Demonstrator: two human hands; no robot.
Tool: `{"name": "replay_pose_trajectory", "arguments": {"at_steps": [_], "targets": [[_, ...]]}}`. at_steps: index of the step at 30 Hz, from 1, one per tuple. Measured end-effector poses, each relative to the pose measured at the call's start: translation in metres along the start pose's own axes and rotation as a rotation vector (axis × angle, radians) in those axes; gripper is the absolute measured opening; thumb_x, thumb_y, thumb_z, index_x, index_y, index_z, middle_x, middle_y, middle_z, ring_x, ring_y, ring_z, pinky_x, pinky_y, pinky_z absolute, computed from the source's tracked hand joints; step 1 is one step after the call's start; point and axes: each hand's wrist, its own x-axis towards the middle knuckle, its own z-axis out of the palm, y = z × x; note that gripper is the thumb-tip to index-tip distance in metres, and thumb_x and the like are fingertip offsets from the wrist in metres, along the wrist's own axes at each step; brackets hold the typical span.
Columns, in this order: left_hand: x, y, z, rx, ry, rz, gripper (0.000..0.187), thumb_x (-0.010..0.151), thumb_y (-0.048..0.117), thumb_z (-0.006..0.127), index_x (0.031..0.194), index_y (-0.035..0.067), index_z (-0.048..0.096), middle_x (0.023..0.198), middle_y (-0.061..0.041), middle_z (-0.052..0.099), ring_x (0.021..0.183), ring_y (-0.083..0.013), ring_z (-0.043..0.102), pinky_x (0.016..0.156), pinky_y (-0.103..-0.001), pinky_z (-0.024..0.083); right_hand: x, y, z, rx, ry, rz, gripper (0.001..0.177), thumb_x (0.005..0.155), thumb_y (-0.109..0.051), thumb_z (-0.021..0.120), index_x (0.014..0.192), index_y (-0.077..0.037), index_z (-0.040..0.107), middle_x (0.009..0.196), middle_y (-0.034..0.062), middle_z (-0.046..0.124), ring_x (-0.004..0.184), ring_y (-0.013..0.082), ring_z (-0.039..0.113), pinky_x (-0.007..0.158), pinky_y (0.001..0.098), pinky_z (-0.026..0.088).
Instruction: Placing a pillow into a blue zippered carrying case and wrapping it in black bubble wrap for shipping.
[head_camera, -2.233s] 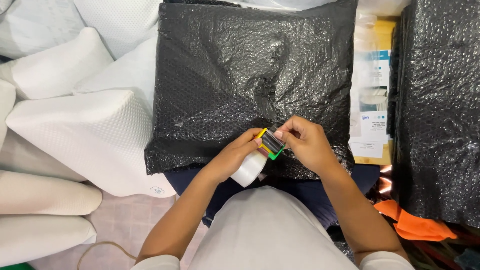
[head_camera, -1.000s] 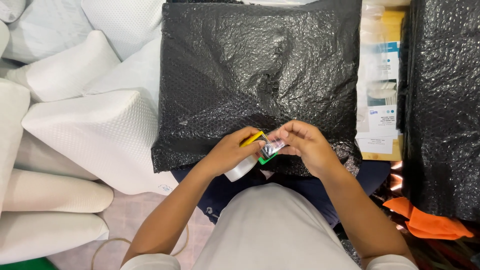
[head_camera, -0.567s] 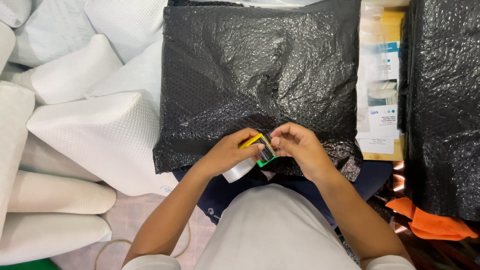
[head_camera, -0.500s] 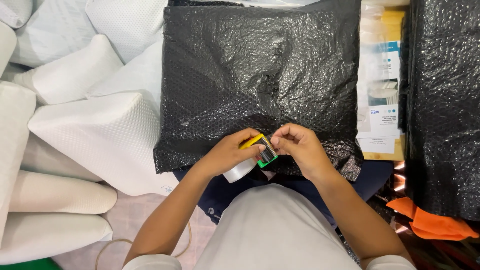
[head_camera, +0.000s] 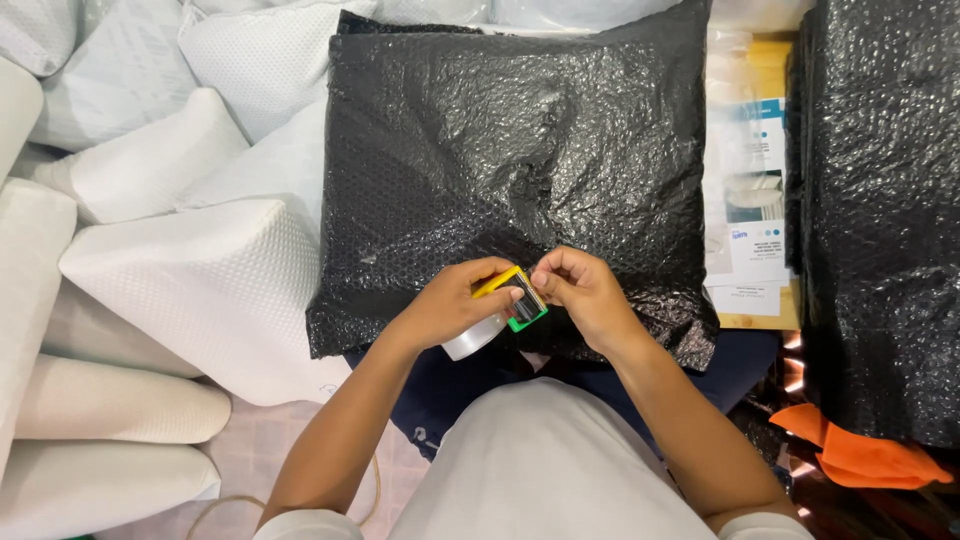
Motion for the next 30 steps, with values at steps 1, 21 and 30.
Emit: {"name": "replay_pose_trajectory", "arguments": {"at_steps": [1, 21, 30], "targets": [[0.002, 0.001, -0.002, 0.009, 0.006, 0.006, 0.030, 0.087, 0.026, 0.075, 0.111, 0.009, 0.075, 0.073, -0.010, 0.063, 0.075, -0.0211, 0.060, 0.070, -0.032, 0.048, 0.003, -0.001, 0.000, 0.000, 0.001, 0.000, 0.010, 0.095, -0.009, 0.072, 0.090, -0.001, 0.068, 0.071, 0.0033, 0.058, 0.067, 0.0083, 0.059, 0.062, 0.0224, 0.058], [0.048, -0.007, -0.045, 0.013, 0.029, 0.027, 0.039, 0.087, 0.031, 0.072, 0.117, 0.006, 0.077, 0.080, -0.018, 0.072, 0.067, -0.0264, 0.066, 0.062, -0.035, 0.052, 0.065, -0.036, 0.015, 0.092, 0.039, 0.010, 0.009, 0.093, -0.005, 0.071, 0.091, 0.002, 0.066, 0.075, 0.0079, 0.059, 0.066, 0.0155, 0.066, 0.062, 0.0312, 0.066], [0.081, 0.004, -0.041, -0.339, 0.200, 0.272, 0.047, 0.088, 0.041, 0.065, 0.120, 0.007, 0.072, 0.089, -0.014, 0.067, 0.077, -0.0220, 0.065, 0.072, -0.038, 0.058, 0.045, -0.061, 0.005, 0.082, 0.238, -0.086, 0.011, 0.101, -0.010, 0.060, 0.099, 0.000, 0.058, 0.090, 0.0132, 0.059, 0.088, 0.0265, 0.072, 0.077, 0.0423, 0.067]]}}
